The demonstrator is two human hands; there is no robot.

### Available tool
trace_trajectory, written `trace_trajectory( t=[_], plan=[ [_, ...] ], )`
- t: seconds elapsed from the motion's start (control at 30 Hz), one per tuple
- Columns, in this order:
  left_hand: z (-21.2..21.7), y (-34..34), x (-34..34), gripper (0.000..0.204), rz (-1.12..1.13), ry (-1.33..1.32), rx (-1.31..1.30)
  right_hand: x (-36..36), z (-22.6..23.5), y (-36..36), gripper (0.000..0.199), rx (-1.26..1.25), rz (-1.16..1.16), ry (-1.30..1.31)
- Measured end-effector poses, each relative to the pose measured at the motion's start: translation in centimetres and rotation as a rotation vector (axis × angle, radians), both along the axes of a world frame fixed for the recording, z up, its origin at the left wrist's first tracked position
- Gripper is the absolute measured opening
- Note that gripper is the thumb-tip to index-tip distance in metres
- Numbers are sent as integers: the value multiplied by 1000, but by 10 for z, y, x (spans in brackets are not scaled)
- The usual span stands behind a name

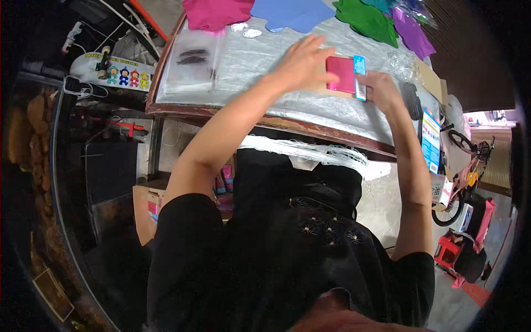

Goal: Folding colored foil or plastic sheets and placing them into cardboard packaging sleeves.

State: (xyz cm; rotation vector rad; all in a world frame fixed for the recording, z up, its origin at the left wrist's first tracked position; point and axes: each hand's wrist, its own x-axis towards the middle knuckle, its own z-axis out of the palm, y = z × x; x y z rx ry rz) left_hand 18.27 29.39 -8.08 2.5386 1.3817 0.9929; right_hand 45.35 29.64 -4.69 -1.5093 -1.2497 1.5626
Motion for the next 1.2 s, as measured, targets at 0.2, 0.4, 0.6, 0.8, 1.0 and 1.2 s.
trace_trajectory(
  t=[0.2,0.4,0.6,0.8,1.0,1.2],
  plan=[
    [14,11,-99,27,484,-109,235,-7,10,-24,11,15,-6,90],
    [15,7,-108,21,384,-113,-66,0,6,-32,12,19,14,151],
    [61,-39,-37,17,47,-462,-349,-2,10,-55,15,-32,-13,288],
    [79,-66,9,26,-30,-385,-395,7,3,-68,19,-63,-35,556],
    [84,-76,36,45,14,-376,-413,4,5,-80,23,-24,-30,585],
    [68,-81,7,43,-31,-766,-253,9,15,-98,20,117,-140,574]
  ],
)
